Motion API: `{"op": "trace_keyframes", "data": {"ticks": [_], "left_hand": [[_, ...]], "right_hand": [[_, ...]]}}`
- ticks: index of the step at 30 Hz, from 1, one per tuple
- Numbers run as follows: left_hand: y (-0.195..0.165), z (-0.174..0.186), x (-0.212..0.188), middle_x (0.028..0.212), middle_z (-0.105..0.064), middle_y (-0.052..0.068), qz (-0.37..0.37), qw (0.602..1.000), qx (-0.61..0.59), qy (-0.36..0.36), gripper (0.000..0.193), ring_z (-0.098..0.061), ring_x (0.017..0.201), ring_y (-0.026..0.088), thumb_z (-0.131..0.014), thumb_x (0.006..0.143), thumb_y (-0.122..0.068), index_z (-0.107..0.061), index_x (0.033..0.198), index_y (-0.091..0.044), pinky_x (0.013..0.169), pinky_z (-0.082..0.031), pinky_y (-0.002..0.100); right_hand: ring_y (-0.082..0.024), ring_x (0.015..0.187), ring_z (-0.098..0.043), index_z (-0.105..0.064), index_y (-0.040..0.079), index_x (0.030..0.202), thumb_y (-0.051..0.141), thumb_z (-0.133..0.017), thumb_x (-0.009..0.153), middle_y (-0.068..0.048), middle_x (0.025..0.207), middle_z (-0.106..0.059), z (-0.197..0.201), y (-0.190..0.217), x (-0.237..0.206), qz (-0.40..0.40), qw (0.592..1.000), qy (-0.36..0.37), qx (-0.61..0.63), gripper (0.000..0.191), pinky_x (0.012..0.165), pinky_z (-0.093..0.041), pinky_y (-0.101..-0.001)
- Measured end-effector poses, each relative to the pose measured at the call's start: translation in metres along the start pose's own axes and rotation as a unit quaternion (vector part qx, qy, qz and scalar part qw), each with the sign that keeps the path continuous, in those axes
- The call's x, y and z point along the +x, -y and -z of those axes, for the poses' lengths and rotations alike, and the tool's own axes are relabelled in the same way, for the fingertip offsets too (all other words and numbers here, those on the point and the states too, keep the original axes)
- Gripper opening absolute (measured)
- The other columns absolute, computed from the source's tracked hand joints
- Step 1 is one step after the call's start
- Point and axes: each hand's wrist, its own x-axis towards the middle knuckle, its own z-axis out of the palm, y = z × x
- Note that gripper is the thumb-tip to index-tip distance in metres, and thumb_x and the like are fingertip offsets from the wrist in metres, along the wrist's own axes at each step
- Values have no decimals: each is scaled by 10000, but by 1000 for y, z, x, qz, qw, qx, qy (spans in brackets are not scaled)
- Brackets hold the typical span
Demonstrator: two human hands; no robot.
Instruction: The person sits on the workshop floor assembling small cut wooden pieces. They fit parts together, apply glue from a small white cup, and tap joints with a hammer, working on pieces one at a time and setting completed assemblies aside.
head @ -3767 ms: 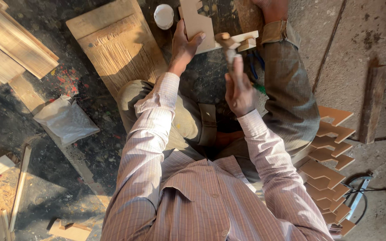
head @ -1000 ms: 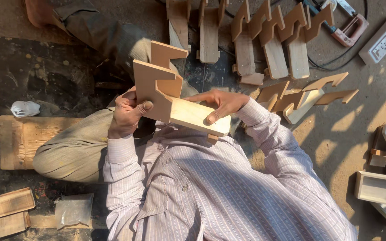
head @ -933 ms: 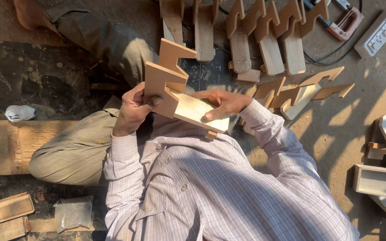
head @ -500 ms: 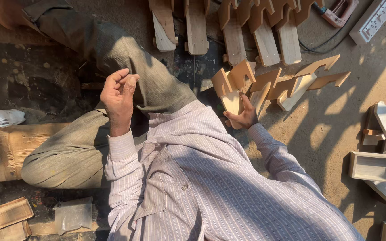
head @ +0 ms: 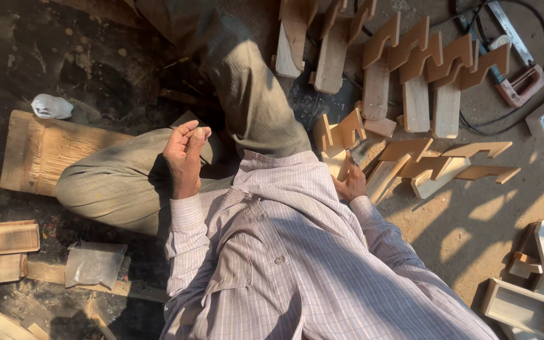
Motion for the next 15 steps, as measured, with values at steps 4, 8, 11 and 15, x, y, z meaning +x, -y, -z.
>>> {"op": "trace_keyframes", "data": {"ticks": [4,8,11,15], "left_hand": [[4,28,-11,1094,-742,143,-16,999,-23,-41,341,-720,1010,170,-690,1029,-164,-606,1254,77,968,-610,315],[2,59,-24,1105,-737,142,-21,995,-14,-98,336,-718,1024,167,-674,1025,-154,-611,1259,78,960,-583,308],[-4,83,-38,1098,-732,133,-54,988,-10,-141,334,-715,1033,165,-670,1036,-169,-626,1257,77,945,-571,303],[-7,110,-62,1084,-719,97,-112,972,-62,-198,346,-737,1022,159,-671,1044,-225,-626,1236,59,914,-610,301]], "right_hand": [[-443,1178,-651,-397,80,1607,425,-815,831,-272,1319,-654,1,19,16,-10,999,-31,10,946,997,-517,-470],[-406,1151,-645,-403,80,1606,396,-803,855,-252,1301,-656,3,47,41,50,996,-67,13,908,978,-513,-444],[-378,1131,-640,-408,80,1606,375,-794,872,-236,1288,-658,6,75,58,53,996,-65,13,880,963,-509,-424],[-342,1104,-633,-415,80,1606,347,-782,896,-216,1270,-660,5,118,81,64,996,-53,16,842,944,-505,-398]]}}
